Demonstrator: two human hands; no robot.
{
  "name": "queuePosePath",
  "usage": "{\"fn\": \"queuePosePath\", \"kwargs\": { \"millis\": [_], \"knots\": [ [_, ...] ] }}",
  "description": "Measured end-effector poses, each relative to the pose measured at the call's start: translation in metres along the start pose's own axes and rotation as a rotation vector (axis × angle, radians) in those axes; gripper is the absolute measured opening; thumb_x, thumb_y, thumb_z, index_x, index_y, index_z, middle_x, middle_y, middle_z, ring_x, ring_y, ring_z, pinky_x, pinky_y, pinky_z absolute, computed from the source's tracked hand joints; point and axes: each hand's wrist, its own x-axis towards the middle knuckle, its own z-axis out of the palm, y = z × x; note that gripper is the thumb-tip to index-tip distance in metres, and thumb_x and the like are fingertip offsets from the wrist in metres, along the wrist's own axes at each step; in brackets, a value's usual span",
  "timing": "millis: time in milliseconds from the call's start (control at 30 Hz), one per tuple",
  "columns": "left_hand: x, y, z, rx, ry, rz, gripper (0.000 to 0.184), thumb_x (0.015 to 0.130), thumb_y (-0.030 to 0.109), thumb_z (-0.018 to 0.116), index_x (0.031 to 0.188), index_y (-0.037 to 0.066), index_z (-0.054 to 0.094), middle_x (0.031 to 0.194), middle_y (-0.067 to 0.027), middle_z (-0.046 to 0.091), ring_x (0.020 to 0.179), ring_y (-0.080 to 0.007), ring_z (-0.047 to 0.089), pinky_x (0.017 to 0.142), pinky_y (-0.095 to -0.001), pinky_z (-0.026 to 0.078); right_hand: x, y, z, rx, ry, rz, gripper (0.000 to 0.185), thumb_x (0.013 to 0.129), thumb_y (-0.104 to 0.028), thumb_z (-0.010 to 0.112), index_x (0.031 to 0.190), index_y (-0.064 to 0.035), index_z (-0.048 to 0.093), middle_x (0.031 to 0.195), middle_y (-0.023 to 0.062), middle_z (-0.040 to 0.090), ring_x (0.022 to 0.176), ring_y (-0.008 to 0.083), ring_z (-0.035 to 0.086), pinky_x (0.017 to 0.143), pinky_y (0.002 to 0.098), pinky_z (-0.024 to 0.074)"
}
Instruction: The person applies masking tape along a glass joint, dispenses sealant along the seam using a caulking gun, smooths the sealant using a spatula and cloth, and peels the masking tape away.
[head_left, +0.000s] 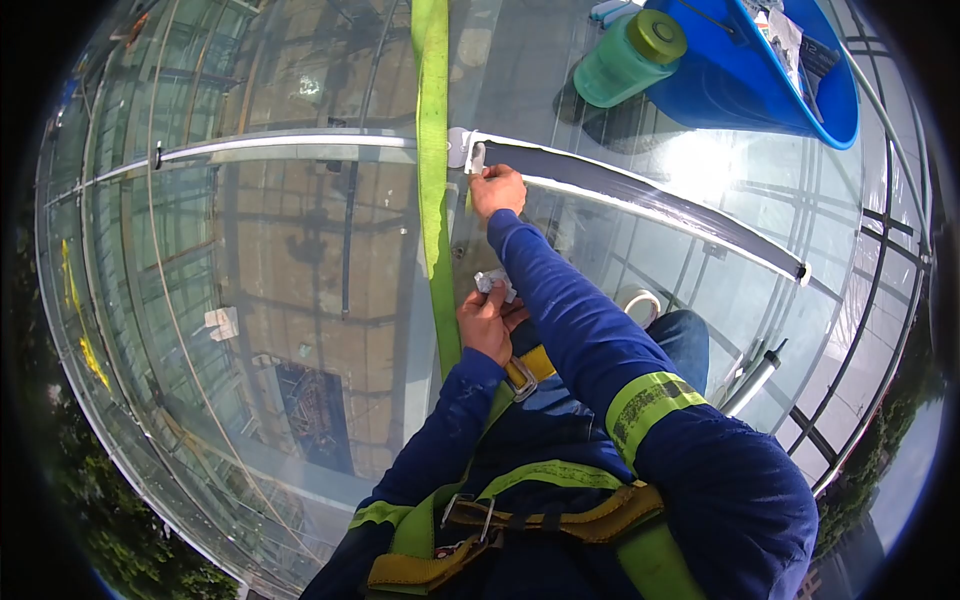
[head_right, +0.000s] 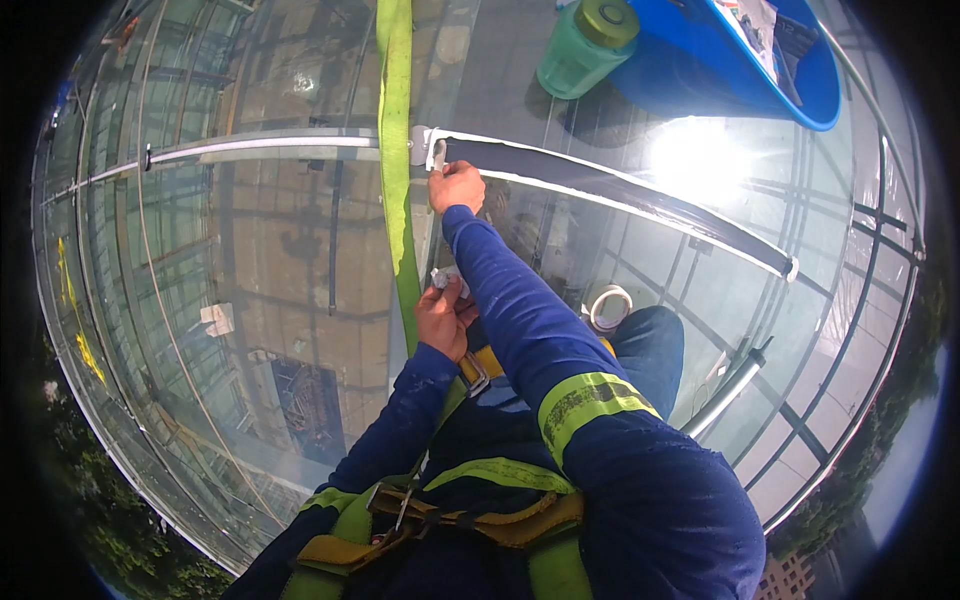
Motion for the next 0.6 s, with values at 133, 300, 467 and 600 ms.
{"fn": "queuePosePath", "kwargs": {
  "millis": [133, 300, 467, 600],
  "knots": [
    [0.001, -0.002, 0.0, -0.008, -0.004, 0.01, 0.015, 0.094, 0.015, 0.064, 0.098, 0.001, 0.061, 0.085, -0.0076, 0.064, 0.07, -0.0183, 0.064, 0.06, -0.035, 0.059, 0.002, 0.001, 0.001, 0.001, 0.025, -0.003, 0.015, 0.07, -0.025, 0.072, 0.078, -0.012, 0.069, 0.08, 0.0117, 0.072, 0.083, 0.0295, 0.069, 0.08, 0.0382, 0.0531],
    [0.002, -0.003, 0.0, -0.014, 0.005, 0.013, 0.016, 0.094, 0.016, 0.064, 0.098, 0.0, 0.061, 0.083, -0.0079, 0.063, 0.07, -0.0187, 0.064, 0.061, -0.0359, 0.06, 0.001, -0.001, -0.007, -0.003, -0.001, 0.003, 0.016, 0.072, -0.024, 0.072, 0.083, -0.0127, 0.07, 0.085, 0.0137, 0.072, 0.087, 0.0323, 0.069, 0.082, 0.0399, 0.0531],
    [-0.003, 0.001, 0.006, 0.014, 0.027, 0.019, 0.018, 0.094, 0.016, 0.064, 0.099, 0.0, 0.061, 0.083, -0.008, 0.062, 0.07, -0.0187, 0.063, 0.062, -0.0368, 0.06, 0.007, 0.004, -0.016, -0.006, 0.016, 0.018, 0.018, 0.07, -0.025, 0.072, 0.082, -0.0127, 0.072, 0.082, 0.0119, 0.072, 0.084, 0.0296, 0.07, 0.082, 0.0384, 0.0533],
    [-0.003, -0.001, 0.006, 0.047, 0.018, 0.038, 0.016, 0.094, 0.019, 0.064, 0.097, 0.003, 0.061, 0.081, -0.0054, 0.062, 0.071, -0.0179, 0.064, 0.063, -0.0359, 0.059, 0.01, 0.007, -0.025, -0.016, 0.022, 0.035, 0.019, 0.07, -0.026, 0.072, 0.084, -0.013, 0.074, 0.083, 0.012, 0.072, 0.084, 0.0295, 0.07, 0.082, 0.0382, 0.0534]
  ]
}}
